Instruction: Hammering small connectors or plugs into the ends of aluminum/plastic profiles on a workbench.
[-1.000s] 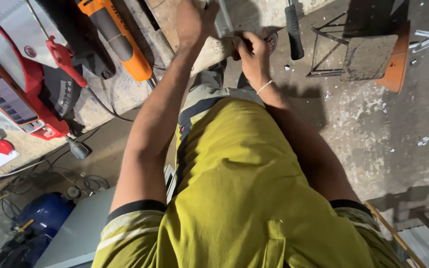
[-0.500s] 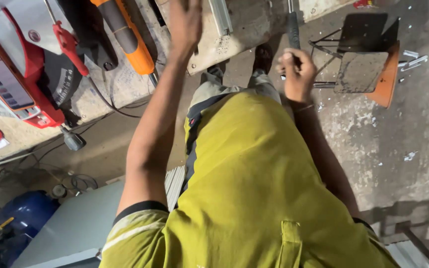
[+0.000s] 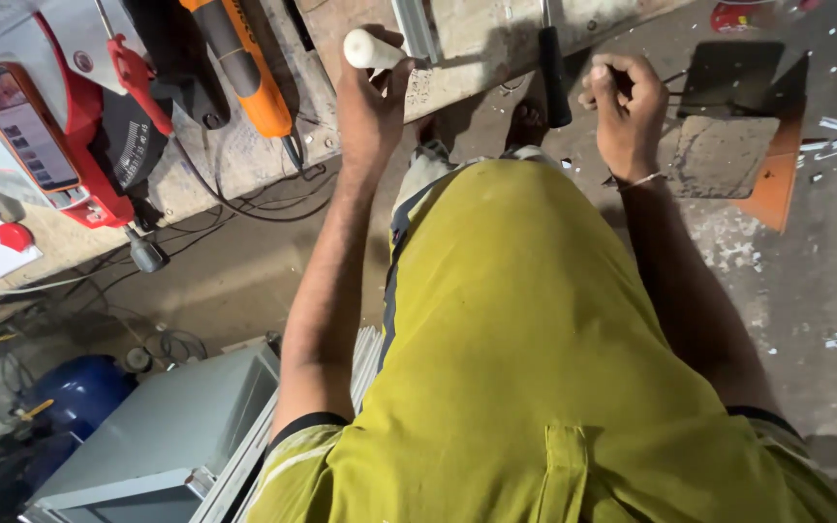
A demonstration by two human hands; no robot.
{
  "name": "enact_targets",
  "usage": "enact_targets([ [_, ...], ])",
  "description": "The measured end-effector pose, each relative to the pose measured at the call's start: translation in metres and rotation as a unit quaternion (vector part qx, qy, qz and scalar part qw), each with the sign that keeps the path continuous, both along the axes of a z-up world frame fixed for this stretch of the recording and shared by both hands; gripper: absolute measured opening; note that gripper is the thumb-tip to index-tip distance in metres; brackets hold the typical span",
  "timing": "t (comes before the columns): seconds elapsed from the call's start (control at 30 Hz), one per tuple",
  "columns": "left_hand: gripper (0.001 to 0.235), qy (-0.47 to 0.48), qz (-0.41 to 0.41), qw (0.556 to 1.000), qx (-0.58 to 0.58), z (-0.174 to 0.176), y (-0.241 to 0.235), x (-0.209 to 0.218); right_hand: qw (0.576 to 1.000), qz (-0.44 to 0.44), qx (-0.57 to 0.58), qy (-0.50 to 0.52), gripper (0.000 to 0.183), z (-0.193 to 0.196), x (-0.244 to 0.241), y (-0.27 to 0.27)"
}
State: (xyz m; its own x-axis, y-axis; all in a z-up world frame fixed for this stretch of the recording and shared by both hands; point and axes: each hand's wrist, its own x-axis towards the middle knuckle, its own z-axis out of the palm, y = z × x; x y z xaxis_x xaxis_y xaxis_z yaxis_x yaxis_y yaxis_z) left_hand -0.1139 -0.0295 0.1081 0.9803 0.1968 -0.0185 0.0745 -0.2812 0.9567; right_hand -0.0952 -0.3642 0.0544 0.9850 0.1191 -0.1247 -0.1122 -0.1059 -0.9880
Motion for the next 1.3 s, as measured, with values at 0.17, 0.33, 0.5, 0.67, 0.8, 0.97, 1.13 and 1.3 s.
enact_targets([
  [0.17,0.026,0.005,0.004,0.998,0.069,-0.004,-0.008,0.0,1.0,0.004,0.011,-0.01,0.016,-0.005,0.001,-0.005],
  [0.33,0.024,0.02,0.01,0.994,0.109,0.005,-0.017,-0.002,1.0,-0.007,-0.001,0.027,0.016,-0.008,-0.003,-0.008],
  [0.5,0.026,-0.005,-0.011,0.985,0.174,0.014,-0.025,0.0,1.0,-0.002,-0.003,0.022,0.018,-0.01,-0.001,-0.009],
  [0.67,0.026,-0.006,-0.028,0.976,0.216,0.017,-0.025,0.0,1.0,0.018,-0.014,-0.002,0.018,0.0,0.006,-0.005],
  [0.8,0.026,-0.019,-0.035,0.972,0.23,0.019,-0.025,-0.002,0.983,0.06,-0.164,-0.059,0.017,-0.022,0.013,0.002],
  [0.97,0.025,-0.021,-0.037,0.97,0.24,0.013,-0.024,0.0,0.899,0.125,-0.333,-0.254,0.042,-0.04,0.038,0.03],
  [1.13,0.025,-0.03,-0.035,0.985,0.169,0.008,-0.021,0.001,0.929,0.14,-0.279,-0.198,0.071,-0.037,0.051,0.045],
  [1.3,0.02,-0.018,0.031,0.995,-0.099,-0.042,0.003,0.004,0.925,0.145,-0.284,-0.208,0.066,-0.072,0.05,0.039],
])
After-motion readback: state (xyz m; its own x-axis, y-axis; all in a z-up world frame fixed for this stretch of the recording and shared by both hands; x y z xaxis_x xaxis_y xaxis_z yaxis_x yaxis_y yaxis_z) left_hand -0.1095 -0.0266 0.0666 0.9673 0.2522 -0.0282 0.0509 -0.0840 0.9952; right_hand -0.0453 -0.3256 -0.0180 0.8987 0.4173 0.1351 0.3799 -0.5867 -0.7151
